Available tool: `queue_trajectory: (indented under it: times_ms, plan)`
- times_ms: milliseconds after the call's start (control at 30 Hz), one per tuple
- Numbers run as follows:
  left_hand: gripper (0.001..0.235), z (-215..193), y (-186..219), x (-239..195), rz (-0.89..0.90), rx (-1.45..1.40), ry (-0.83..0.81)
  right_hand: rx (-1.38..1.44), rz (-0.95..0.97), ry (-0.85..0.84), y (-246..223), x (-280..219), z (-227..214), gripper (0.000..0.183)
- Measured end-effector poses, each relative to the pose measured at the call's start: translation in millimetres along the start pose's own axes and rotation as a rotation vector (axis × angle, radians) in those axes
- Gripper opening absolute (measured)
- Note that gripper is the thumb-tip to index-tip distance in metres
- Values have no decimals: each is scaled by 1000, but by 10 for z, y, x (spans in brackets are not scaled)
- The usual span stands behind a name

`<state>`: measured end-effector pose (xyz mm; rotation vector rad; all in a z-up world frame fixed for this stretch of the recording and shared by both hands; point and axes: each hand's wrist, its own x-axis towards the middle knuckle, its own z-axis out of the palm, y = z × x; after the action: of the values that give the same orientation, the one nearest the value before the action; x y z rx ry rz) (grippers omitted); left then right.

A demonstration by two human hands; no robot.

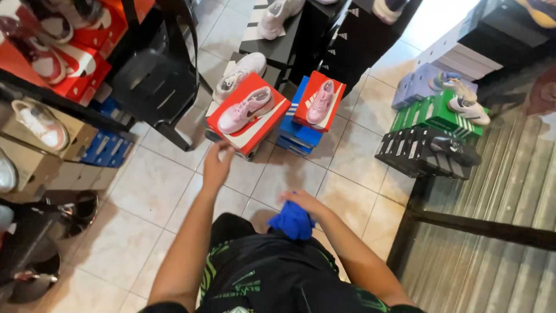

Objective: Cleaning and organizing shoe boxes and shoes in a warehouse

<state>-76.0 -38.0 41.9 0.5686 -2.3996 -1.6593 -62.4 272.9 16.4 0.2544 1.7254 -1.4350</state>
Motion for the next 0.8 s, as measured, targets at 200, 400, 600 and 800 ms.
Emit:
queue_trajectory:
  times_ms: [200, 400, 600, 800]
  plan:
    - [66, -180, -56, 1008, 57, 323, -71, 49, -23, 37, -1036, 683, 334, 84]
    - [81, -204, -276, 1468, 7, 524, -425, 376, 29, 201, -1342, 1124, 921, 98]
    - [96, -400, -128, 1738, 29, 494, -564, 387, -30, 380, -1156, 1625, 1185, 84]
    - [92, -379, -263, 1854, 200, 405, -522, 534, -8, 422, -1133, 1782, 1358, 75]
